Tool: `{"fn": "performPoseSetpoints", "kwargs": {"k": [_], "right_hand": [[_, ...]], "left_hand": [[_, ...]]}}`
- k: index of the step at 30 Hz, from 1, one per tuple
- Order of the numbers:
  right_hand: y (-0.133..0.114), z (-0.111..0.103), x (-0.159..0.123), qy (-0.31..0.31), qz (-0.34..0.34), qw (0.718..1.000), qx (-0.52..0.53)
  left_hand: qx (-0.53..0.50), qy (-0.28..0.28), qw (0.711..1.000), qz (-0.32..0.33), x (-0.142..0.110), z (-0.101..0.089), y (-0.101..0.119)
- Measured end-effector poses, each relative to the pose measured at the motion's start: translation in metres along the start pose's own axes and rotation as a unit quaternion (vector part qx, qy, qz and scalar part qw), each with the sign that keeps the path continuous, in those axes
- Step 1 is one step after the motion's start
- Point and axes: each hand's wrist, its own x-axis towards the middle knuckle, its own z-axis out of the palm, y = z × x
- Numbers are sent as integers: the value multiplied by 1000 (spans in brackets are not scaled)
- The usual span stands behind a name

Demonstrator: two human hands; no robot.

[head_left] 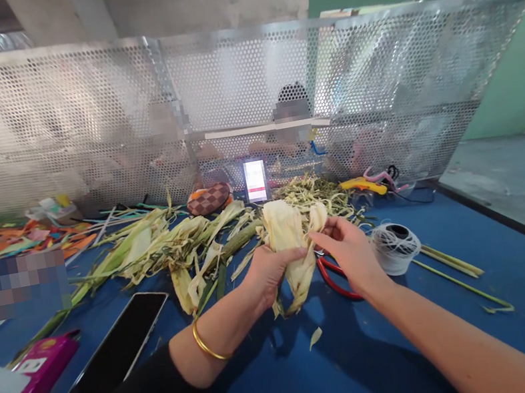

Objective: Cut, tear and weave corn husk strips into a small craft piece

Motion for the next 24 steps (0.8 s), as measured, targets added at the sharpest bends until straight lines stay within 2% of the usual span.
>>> {"fn": "performPoseSetpoints", "kwargs": {"k": [7,11,19,24], "right_hand": [[0,3,-2,62,49,992,96],[-1,1,-1,85,45,986,137],[-11,-9,-5,120,-95,987,49],[-24,-17,-3,185,-208,959,50]], "left_hand": [[-43,56,997,25,10,-5,0],[-66,85,993,54,17,-11,5],[-54,133,984,103,23,-22,23],[-70,166,976,119,36,-36,26]]}}
